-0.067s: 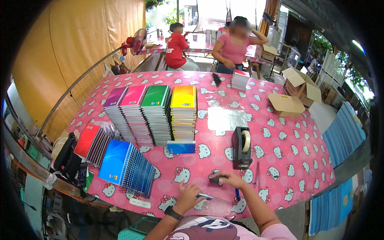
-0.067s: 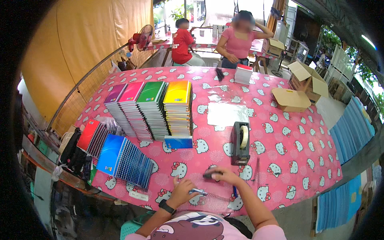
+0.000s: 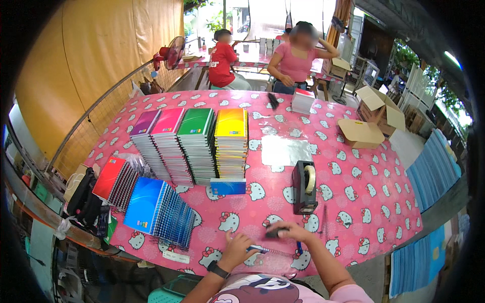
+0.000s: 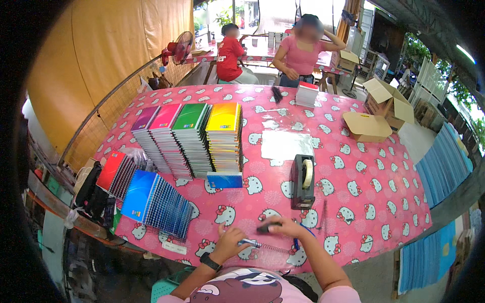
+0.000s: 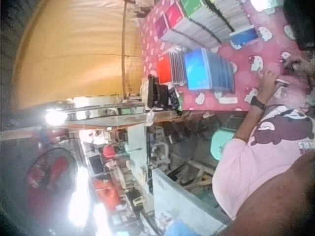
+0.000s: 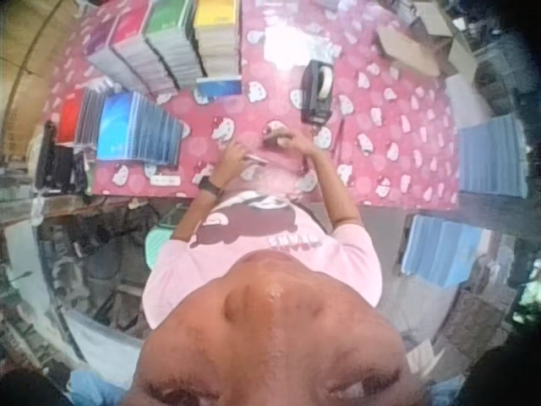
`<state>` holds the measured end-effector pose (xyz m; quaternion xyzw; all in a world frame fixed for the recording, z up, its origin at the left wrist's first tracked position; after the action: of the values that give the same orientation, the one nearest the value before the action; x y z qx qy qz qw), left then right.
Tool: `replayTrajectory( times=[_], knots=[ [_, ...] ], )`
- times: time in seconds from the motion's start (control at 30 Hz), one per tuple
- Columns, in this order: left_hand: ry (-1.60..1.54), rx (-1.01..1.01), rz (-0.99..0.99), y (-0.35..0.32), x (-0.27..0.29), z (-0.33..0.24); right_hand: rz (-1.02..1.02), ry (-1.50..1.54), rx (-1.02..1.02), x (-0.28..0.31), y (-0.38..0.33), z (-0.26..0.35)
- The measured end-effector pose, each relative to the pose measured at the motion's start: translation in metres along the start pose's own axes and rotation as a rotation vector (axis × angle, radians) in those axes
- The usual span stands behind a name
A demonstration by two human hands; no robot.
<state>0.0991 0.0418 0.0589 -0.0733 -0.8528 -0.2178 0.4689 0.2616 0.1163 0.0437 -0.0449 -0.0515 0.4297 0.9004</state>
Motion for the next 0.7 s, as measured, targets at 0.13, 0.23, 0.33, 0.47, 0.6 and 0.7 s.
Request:
replayTrajectory(
  times=[0.13,0.23,0.33,0.47,0.6,0.7],
  knots=[
    [0.012,-0.033,0.021,0.000,-0.004,0.000,0.197,-0.042,0.029,-0.034,-0.022,-0.004],
    [-0.004,-0.072,-0.014,0.002,-0.003,0.000,-0.229,-0.426,-0.115,-0.010,-0.016,-0.025],
    [-0.001,-0.067,-0.024,0.001,0.001,-0.003,0.050,0.045,0.055,-0.027,-0.016,-0.013],
    [-0.019,-0.033,-0.040,0.001,0.002,-0.003,-0.216,-0.506,-0.130,-0.008,-0.005,-0.015],
    [-0.077,0.000,-0.038,0.002,0.004,-0.001,0.147,0.015,0.017,-0.029,-0.004,-0.003],
    [-0.014,0.032,-0.024,0.001,0.005,0.002,-0.029,-0.274,-0.085,-0.024,0.006,-0.013]
  ],
)
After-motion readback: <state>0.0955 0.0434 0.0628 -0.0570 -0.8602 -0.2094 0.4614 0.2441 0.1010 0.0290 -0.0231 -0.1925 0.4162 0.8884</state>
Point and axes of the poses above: each hand's wrist, its own y-axis towards the middle knuckle, its own x-axis out of the back of the hand, z = x × y, the point moved 7 cm from there along y, towards the middle knuckle, and after that the axes turned 1 degree about x, right-handed, at the moved point
